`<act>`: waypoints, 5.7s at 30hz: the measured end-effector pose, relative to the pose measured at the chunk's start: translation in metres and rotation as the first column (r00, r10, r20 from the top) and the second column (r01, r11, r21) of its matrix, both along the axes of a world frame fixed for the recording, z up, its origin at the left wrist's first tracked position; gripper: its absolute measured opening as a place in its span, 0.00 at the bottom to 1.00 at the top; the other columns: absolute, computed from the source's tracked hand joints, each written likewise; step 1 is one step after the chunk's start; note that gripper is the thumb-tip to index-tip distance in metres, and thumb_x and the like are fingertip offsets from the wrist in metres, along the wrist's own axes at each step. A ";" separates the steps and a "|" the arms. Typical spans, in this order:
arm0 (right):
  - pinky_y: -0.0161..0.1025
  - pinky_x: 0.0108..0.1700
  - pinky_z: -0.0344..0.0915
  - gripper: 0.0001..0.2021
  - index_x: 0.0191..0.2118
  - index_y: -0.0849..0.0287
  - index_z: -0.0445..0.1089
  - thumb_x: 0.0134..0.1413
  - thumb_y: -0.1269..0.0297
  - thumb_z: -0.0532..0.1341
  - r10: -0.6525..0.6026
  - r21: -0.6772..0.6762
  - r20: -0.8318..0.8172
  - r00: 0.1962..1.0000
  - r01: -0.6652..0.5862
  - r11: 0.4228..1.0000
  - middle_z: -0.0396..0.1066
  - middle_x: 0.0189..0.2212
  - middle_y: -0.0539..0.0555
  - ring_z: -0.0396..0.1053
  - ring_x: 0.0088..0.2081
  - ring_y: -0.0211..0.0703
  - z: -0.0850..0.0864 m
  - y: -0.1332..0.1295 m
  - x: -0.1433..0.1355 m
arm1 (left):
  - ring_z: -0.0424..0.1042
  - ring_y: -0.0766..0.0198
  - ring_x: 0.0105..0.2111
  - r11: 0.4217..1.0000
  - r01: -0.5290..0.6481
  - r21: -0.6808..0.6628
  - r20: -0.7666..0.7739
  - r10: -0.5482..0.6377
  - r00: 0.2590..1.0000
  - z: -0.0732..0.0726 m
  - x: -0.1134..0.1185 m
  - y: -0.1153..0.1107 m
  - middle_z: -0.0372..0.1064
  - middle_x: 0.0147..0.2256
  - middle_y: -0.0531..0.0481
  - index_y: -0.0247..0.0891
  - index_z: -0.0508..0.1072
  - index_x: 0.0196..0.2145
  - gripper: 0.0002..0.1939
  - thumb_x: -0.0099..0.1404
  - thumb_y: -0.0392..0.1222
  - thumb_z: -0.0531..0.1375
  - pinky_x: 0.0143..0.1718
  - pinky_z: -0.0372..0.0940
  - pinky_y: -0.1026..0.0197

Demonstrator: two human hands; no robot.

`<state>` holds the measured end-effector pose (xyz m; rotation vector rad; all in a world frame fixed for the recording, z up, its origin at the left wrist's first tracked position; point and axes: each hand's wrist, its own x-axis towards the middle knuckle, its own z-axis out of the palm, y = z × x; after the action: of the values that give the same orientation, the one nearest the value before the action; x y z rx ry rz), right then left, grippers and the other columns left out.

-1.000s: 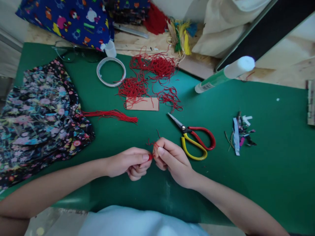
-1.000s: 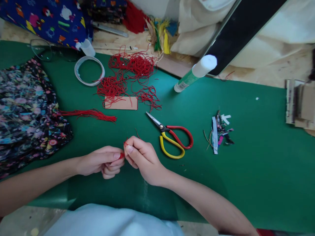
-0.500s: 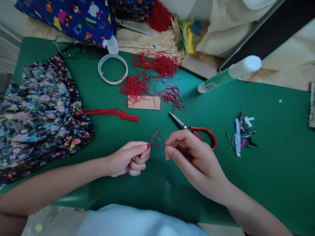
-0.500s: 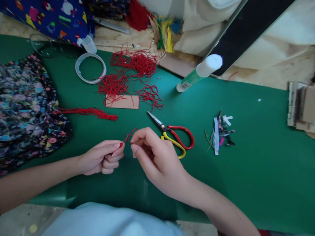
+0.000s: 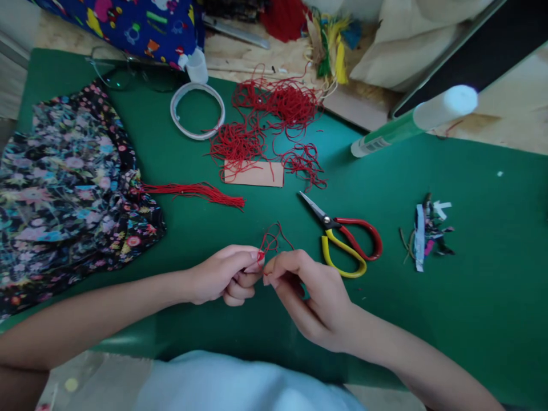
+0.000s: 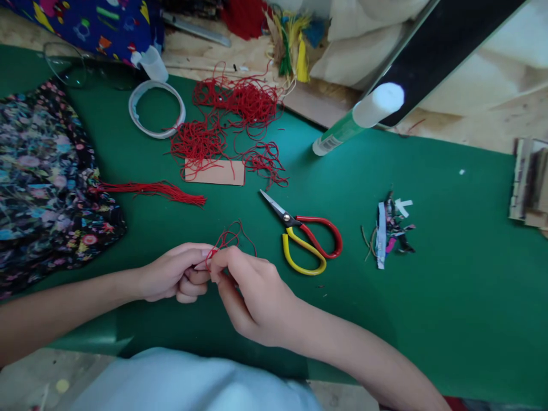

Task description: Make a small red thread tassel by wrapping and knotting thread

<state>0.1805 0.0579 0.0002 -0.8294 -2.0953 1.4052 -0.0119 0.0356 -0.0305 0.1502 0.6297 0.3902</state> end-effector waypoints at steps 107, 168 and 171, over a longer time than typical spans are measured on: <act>0.34 0.31 0.55 0.09 0.35 0.59 0.63 0.66 0.75 0.50 0.129 0.470 0.352 0.927 -0.295 0.832 0.63 0.27 0.49 0.56 0.28 0.36 -0.001 0.013 0.002 | 0.48 0.73 0.19 0.837 0.043 0.545 -0.278 0.132 0.952 -0.001 -0.006 -0.006 0.49 0.20 0.60 0.38 0.60 0.28 0.20 0.73 0.53 0.50 0.21 0.48 0.67; 0.36 0.29 0.52 0.11 0.29 0.56 0.55 0.65 0.73 0.51 0.149 0.414 0.105 0.983 -0.180 0.892 0.55 0.24 0.49 0.53 0.27 0.37 -0.033 0.024 -0.003 | 0.54 0.72 0.21 0.569 0.392 0.723 -0.423 -0.083 0.902 0.008 -0.011 0.013 0.54 0.21 0.59 0.39 0.56 0.28 0.17 0.74 0.48 0.44 0.24 0.52 0.65; 0.35 0.29 0.52 0.11 0.30 0.56 0.53 0.64 0.74 0.51 0.168 0.318 0.064 0.984 -0.180 0.931 0.53 0.25 0.47 0.52 0.27 0.36 -0.032 0.025 -0.003 | 0.53 0.71 0.21 0.487 0.450 0.749 -0.463 -0.101 0.880 0.008 -0.011 0.017 0.53 0.22 0.59 0.40 0.55 0.28 0.16 0.74 0.46 0.44 0.24 0.51 0.64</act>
<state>0.1779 0.0832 -0.0322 -0.5504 -2.3905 1.0896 -0.0234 0.0522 -0.0221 1.3077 0.7170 0.3150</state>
